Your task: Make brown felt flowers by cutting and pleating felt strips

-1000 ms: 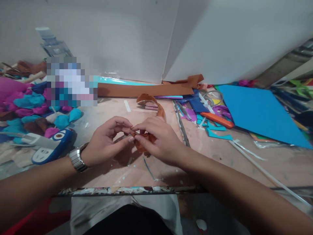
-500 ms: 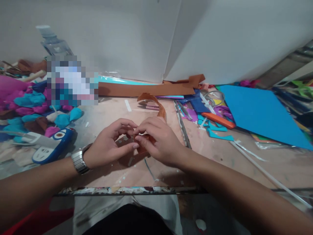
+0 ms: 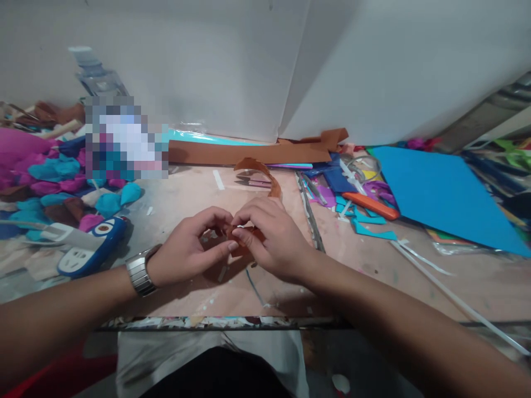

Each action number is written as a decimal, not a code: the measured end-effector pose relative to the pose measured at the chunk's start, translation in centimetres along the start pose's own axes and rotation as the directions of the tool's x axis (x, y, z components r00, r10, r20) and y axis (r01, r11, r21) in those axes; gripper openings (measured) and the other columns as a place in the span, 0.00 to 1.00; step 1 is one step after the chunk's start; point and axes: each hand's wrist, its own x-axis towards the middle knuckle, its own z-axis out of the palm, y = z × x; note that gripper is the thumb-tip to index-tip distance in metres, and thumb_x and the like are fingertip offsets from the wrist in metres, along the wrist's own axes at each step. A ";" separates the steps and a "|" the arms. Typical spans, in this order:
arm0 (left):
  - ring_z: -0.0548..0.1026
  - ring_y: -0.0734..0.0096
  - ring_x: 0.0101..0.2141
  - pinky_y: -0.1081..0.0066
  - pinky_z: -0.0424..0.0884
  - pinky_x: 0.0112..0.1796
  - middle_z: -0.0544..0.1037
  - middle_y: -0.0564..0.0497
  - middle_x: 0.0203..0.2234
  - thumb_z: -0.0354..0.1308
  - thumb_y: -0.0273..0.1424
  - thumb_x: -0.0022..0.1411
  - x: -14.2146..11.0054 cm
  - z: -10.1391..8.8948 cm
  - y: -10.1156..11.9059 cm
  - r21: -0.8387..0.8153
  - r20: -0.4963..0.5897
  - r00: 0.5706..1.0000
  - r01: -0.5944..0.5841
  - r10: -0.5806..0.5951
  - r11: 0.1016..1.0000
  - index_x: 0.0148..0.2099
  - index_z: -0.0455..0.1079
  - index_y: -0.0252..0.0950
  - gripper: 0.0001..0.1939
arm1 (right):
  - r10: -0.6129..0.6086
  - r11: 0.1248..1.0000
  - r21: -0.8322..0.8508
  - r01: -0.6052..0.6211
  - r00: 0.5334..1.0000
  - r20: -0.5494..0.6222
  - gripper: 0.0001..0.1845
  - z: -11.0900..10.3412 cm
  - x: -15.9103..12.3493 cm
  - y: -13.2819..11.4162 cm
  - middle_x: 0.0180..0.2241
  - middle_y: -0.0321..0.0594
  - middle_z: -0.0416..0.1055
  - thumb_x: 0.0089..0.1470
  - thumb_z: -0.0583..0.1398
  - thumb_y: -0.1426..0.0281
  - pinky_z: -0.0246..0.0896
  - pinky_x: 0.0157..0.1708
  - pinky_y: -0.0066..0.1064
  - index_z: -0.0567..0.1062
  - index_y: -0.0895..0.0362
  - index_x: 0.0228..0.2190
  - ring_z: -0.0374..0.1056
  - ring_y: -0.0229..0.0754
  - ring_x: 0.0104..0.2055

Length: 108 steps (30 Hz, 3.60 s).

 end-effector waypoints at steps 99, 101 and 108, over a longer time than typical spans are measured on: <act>0.71 0.72 0.26 0.72 0.67 0.30 0.76 0.52 0.24 0.62 0.44 0.68 0.0 -0.1 0.3 0.022 0.166 0.966 0.199 -0.200 0.980 0.34 0.75 0.34 0.18 | 0.010 0.998 -0.064 -0.012 0.999 -0.041 0.05 -0.1 0.0 0.3 0.39 0.42 0.75 0.71 0.56 0.68 0.64 0.50 0.45 0.72 0.53 0.40 0.71 0.48 0.45; 0.73 0.71 0.29 0.71 0.69 0.33 0.79 0.51 0.29 0.62 0.45 0.69 0.0 -0.1 0.3 -0.024 0.124 0.976 0.185 -0.181 0.982 0.42 0.77 0.34 0.17 | 0.012 0.998 -0.059 -0.014 0.999 -0.037 0.05 -0.1 0.0 0.3 0.39 0.42 0.75 0.71 0.56 0.67 0.64 0.50 0.45 0.72 0.53 0.40 0.70 0.48 0.44; 0.72 0.74 0.28 0.73 0.69 0.32 0.78 0.51 0.28 0.63 0.42 0.69 0.5 -0.1 0.2 -0.243 0.102 0.977 0.206 -0.186 0.948 0.41 0.77 0.33 0.16 | 0.002 1.000 -0.019 -0.002 1.000 -0.010 0.04 -0.1 0.1 0.1 0.38 0.42 0.75 0.70 0.56 0.69 0.64 0.49 0.44 0.72 0.53 0.40 0.70 0.47 0.43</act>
